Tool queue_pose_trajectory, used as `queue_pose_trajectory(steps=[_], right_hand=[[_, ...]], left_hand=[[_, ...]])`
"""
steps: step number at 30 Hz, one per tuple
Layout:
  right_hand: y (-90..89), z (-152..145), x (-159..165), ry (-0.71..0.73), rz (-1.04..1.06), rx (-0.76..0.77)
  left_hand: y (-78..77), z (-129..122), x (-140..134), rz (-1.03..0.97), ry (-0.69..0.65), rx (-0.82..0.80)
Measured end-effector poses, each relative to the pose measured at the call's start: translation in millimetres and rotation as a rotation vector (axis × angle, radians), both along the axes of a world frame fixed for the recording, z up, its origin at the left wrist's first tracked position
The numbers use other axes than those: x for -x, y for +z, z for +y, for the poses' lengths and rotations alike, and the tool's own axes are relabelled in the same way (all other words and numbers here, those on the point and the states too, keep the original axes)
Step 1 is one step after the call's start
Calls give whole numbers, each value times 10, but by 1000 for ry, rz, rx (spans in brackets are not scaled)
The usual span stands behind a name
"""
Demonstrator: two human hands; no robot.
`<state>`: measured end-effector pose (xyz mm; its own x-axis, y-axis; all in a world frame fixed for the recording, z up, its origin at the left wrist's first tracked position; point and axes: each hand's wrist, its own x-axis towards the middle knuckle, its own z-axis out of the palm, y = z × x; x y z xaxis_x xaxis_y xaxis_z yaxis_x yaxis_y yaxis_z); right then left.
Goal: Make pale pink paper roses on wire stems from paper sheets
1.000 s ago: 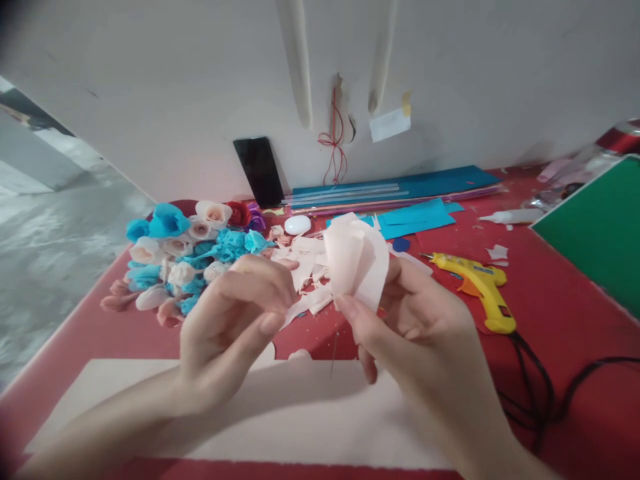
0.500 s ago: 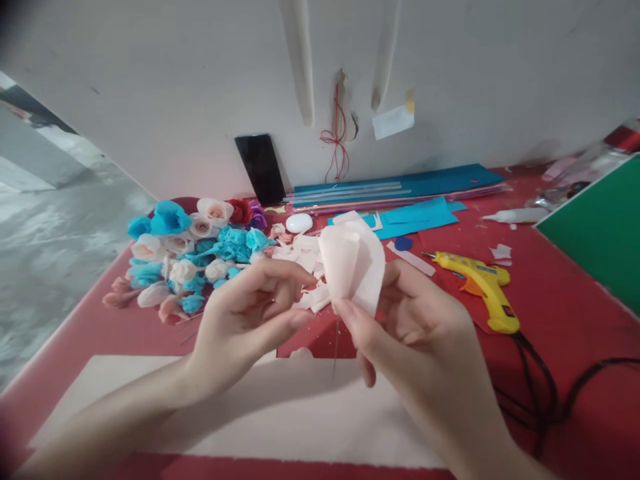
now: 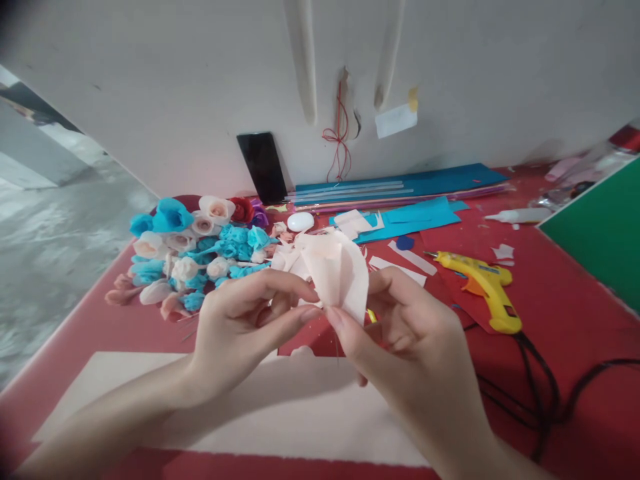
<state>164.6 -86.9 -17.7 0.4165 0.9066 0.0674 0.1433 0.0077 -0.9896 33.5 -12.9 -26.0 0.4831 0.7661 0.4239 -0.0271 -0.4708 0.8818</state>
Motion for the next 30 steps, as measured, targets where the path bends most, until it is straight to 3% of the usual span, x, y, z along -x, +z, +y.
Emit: queue_pose_trajectory(steps=[8,12,14,17,20,22,25,30], right_hand=[[-6,13,24,11,45,-23],[-18,38,-54,19,126,48],[-38,56,-123,70,160,59],[-59,80,-205,132,193,54],[-50,85,-229,123,219,49],[-35,79,-228,112,237,38],[-23,60,-230,88,283,37],[-24,20,-181,115,192,46]], left_hand=[[0,12,12,21,-8,-39],[-37,57,26,-129,-3,-133],[-46,75,36,-250,-33,-30],[-41,85,46,-396,-209,196],[-31,81,41,-436,-320,315],[-22,73,29,-414,-326,358],[1,56,10,-264,-221,397],[38,37,-3,-74,-160,297]])
